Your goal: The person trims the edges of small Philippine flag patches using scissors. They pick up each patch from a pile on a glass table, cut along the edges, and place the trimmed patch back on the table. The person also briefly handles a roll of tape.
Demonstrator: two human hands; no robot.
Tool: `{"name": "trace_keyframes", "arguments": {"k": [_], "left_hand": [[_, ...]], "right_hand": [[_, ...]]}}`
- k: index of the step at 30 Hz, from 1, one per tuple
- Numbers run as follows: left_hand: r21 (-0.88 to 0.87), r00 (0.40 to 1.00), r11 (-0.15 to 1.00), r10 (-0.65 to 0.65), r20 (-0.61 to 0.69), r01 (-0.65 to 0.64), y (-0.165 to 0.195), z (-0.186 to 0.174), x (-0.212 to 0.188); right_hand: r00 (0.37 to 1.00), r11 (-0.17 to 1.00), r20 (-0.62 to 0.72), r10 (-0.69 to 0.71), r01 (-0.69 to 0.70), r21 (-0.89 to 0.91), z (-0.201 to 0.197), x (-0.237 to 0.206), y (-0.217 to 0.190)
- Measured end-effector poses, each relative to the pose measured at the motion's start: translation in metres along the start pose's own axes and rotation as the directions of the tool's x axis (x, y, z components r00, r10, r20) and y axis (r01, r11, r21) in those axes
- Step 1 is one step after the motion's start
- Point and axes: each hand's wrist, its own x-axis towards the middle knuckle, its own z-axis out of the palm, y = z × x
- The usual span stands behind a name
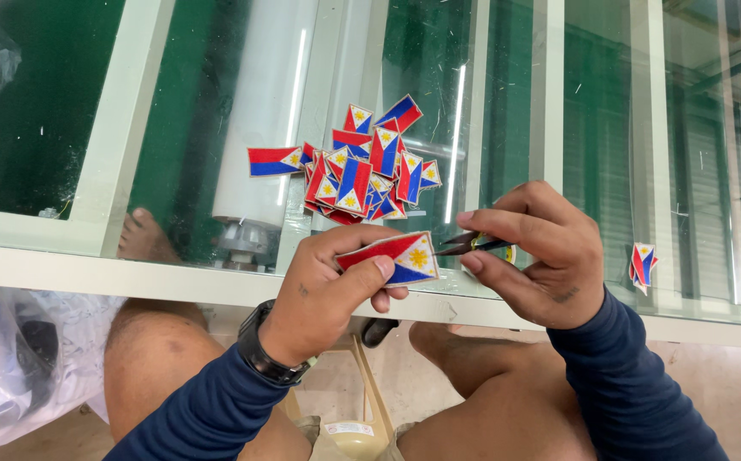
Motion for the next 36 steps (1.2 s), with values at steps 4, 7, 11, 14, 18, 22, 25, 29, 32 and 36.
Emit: {"name": "trace_keyframes", "arguments": {"k": [4,7,11,14,18,22,25,29,32,36], "left_hand": [[0.301,0.981,0.938,0.192,-0.036,-0.173,0.008,0.005,-0.007],[0.435,0.950,0.859,0.310,-0.023,-0.270,0.012,0.007,-0.007],[0.476,0.914,0.796,0.404,0.040,-0.373,0.014,0.007,-0.009],[0.491,0.925,0.801,0.379,0.031,-0.344,0.014,0.008,-0.009],[0.504,0.915,0.782,0.403,0.039,-0.366,0.014,0.007,-0.009],[0.403,0.963,0.883,0.268,-0.016,-0.240,0.010,0.006,-0.008],[0.091,0.999,0.996,0.000,-0.050,0.004,0.005,0.007,-0.003],[-0.085,0.993,0.991,-0.111,-0.039,0.108,-0.001,0.005,0.000],[-0.190,0.986,0.969,-0.166,-0.030,0.157,-0.005,0.004,0.000],[-0.383,0.972,0.897,-0.235,0.015,0.222,-0.011,0.003,0.002]], "right_hand": [[1.000,0.997,-0.015,0.020,-0.021,-0.073,-0.004,0.001,-0.005],[1.000,0.995,-0.022,0.002,-0.004,-0.100,-0.003,0.001,-0.007],[1.000,0.990,-0.027,0.008,-0.011,-0.139,-0.001,0.001,-0.010],[1.000,0.990,-0.023,0.007,-0.011,-0.142,0.000,0.001,-0.011],[1.000,0.991,-0.018,-0.002,0.000,-0.132,0.000,0.001,-0.010],[1.000,0.992,-0.025,-0.003,0.000,-0.126,0.002,0.000,-0.007],[0.990,0.986,-0.041,-0.138,0.133,-0.103,0.006,0.001,-0.001],[0.984,0.984,-0.064,-0.165,0.160,-0.084,0.007,-0.001,0.001],[0.978,0.978,-0.078,-0.196,0.189,-0.086,0.009,-0.002,0.002],[0.970,0.969,-0.086,-0.227,0.216,-0.118,0.009,-0.002,0.001]]}}
